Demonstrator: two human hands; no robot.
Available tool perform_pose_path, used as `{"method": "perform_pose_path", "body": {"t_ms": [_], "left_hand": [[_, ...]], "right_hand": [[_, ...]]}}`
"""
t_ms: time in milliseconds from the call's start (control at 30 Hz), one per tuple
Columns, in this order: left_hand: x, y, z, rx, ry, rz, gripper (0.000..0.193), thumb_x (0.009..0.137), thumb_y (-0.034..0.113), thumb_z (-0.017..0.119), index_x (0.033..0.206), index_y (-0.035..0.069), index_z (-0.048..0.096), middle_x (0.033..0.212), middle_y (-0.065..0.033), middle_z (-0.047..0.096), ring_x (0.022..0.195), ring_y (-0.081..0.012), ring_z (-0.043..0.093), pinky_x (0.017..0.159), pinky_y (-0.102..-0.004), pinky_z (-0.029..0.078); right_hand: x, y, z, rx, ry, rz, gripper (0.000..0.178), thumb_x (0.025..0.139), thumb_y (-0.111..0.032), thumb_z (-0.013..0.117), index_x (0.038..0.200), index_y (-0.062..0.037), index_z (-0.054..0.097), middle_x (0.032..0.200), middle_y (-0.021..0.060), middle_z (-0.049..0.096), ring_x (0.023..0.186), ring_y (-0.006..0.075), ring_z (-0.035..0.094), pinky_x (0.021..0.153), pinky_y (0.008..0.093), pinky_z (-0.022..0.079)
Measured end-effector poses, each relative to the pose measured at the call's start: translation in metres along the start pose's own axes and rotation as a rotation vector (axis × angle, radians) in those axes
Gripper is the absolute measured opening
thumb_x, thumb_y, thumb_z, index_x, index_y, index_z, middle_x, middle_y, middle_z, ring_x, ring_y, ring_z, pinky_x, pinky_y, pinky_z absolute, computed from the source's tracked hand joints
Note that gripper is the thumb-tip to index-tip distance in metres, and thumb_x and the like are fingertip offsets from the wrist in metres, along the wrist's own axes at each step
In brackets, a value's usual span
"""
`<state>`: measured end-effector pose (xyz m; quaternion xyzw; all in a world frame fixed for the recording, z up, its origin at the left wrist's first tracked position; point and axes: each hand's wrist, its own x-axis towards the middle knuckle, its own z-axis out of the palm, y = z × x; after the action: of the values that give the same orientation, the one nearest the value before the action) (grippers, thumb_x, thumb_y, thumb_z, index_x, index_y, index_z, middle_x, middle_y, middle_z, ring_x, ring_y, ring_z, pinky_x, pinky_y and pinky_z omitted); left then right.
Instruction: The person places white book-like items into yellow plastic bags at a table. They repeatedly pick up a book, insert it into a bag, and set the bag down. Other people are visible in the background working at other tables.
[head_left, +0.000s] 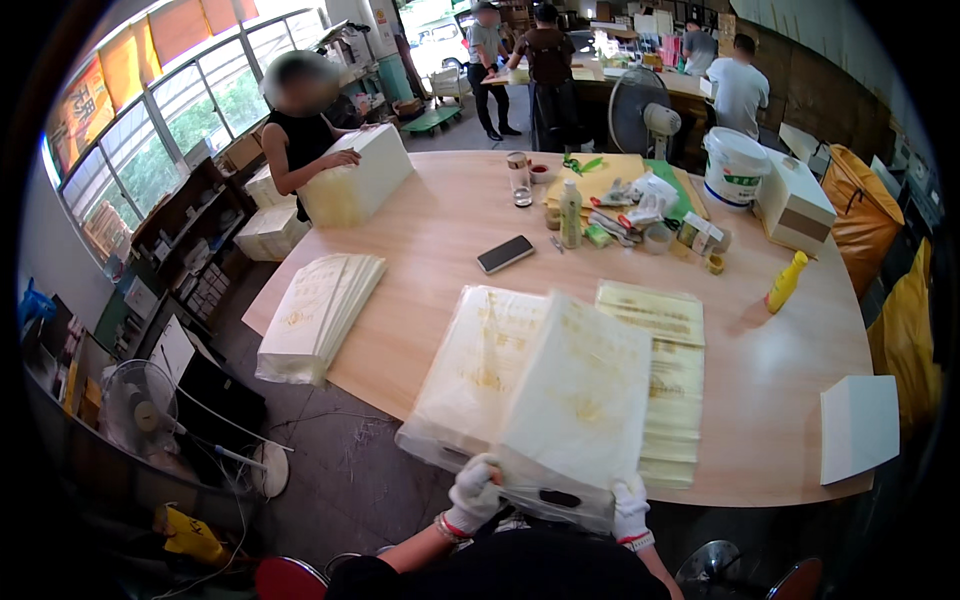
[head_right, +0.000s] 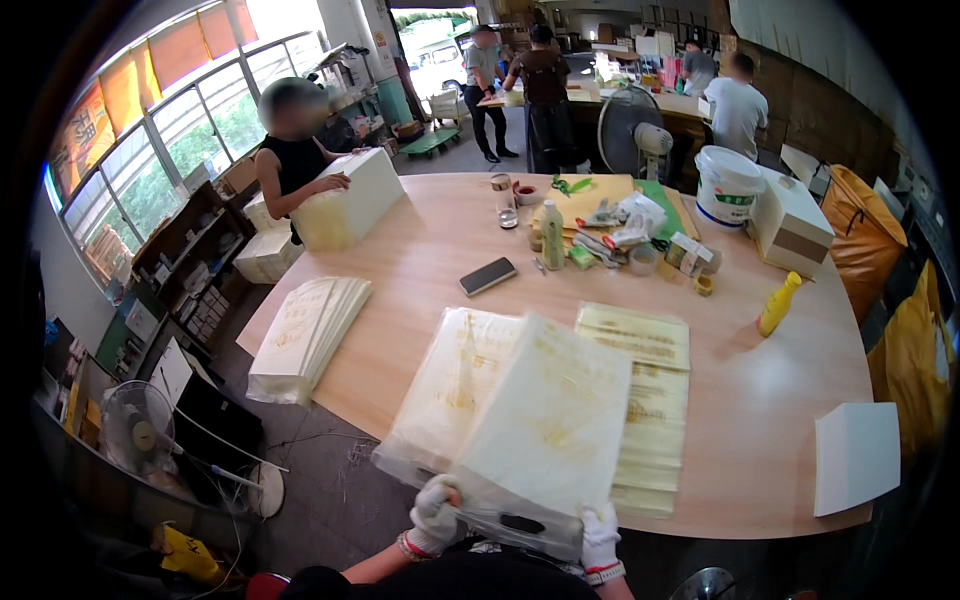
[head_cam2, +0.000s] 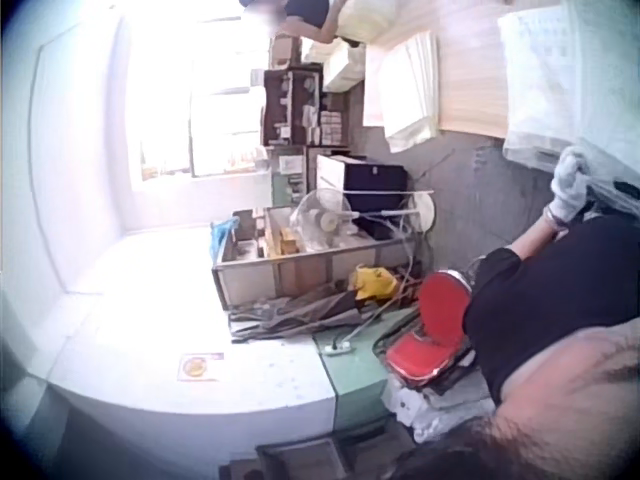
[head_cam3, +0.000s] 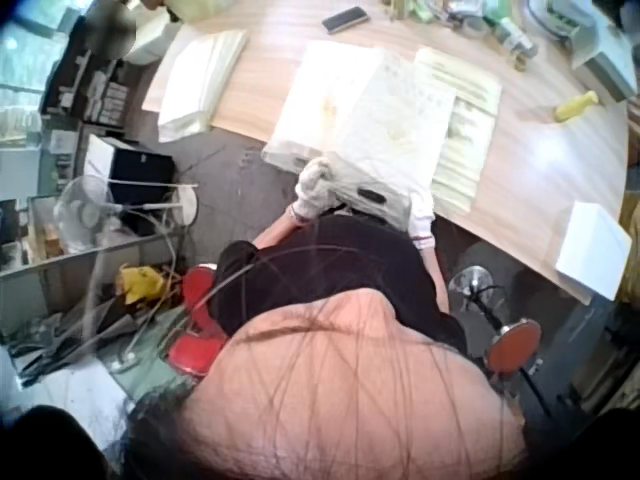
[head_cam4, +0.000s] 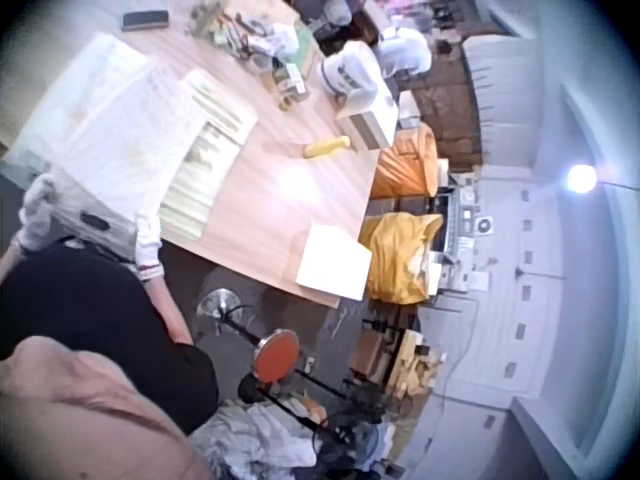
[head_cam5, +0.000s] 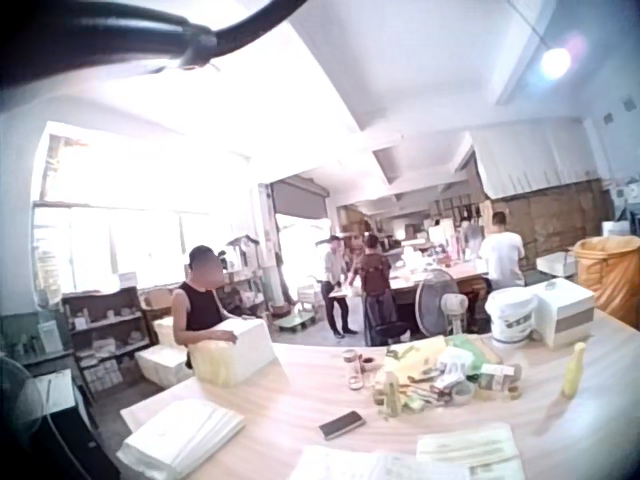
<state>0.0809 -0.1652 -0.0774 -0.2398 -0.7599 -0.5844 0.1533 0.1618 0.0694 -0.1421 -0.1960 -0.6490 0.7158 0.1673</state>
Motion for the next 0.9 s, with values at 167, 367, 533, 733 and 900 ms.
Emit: {"method": "perform_pose_path", "body": {"t_ms": [167,367,533,733,900], "left_hand": [[0.012,-0.109,-0.084,0.16,0.305,-0.446,0.007,0.066,0.0,0.042,0.062,0.004,0.045,0.06,-0.005,0.045,0.059,-0.0127,0.043,0.053,-0.0277,0.036],[0.044,-0.137,-0.162,0.484,-0.188,-0.779,0.043,0.077,0.031,0.055,0.114,0.01,0.05,0.12,-0.0153,0.047,0.116,-0.0283,0.043,0.095,-0.0355,0.036],[0.072,-0.213,-0.136,0.33,-0.258,-0.843,0.063,0.079,0.042,0.054,0.124,-0.001,0.041,0.134,-0.0236,0.035,0.126,-0.0327,0.032,0.102,-0.037,0.028],[0.124,-0.21,-0.147,0.386,-0.597,-1.013,0.069,0.076,0.048,0.056,0.122,-0.002,0.043,0.121,-0.0224,0.049,0.11,-0.035,0.05,0.092,-0.0394,0.04],[0.105,-0.213,-0.183,0.456,-0.561,-0.875,0.066,0.075,0.05,0.057,0.122,0.005,0.044,0.107,-0.0205,0.058,0.101,-0.0325,0.057,0.088,-0.0396,0.042]], "right_hand": [[0.029,0.046,0.096,-0.046,-0.52,0.471,0.022,0.087,-0.026,0.054,0.083,-0.0043,0.058,0.075,0.0041,0.059,0.072,0.0129,0.056,0.063,0.0309,0.047],[0.064,0.096,0.082,-0.204,-0.352,0.324,0.026,0.085,-0.03,0.057,0.089,-0.0043,0.054,0.081,0.0115,0.06,0.06,0.022,0.058,0.054,0.0327,0.049],[0.11,0.098,0.135,-0.519,-0.108,-0.009,0.039,0.085,-0.023,0.058,0.114,-0.0005,0.046,0.095,0.0112,0.059,0.08,0.0192,0.057,0.07,0.0307,0.046],[0.105,0.053,0.192,0.012,-0.281,0.353,0.038,0.083,-0.016,0.058,0.115,0.0016,0.051,0.102,0.0092,0.06,0.086,0.0171,0.057,0.076,0.0286,0.047],[0.085,0.065,0.244,-0.127,-0.341,0.192,0.037,0.083,-0.015,0.058,0.115,0.0035,0.051,0.103,0.0104,0.06,0.088,0.0178,0.057,0.076,0.0291,0.047]]}}
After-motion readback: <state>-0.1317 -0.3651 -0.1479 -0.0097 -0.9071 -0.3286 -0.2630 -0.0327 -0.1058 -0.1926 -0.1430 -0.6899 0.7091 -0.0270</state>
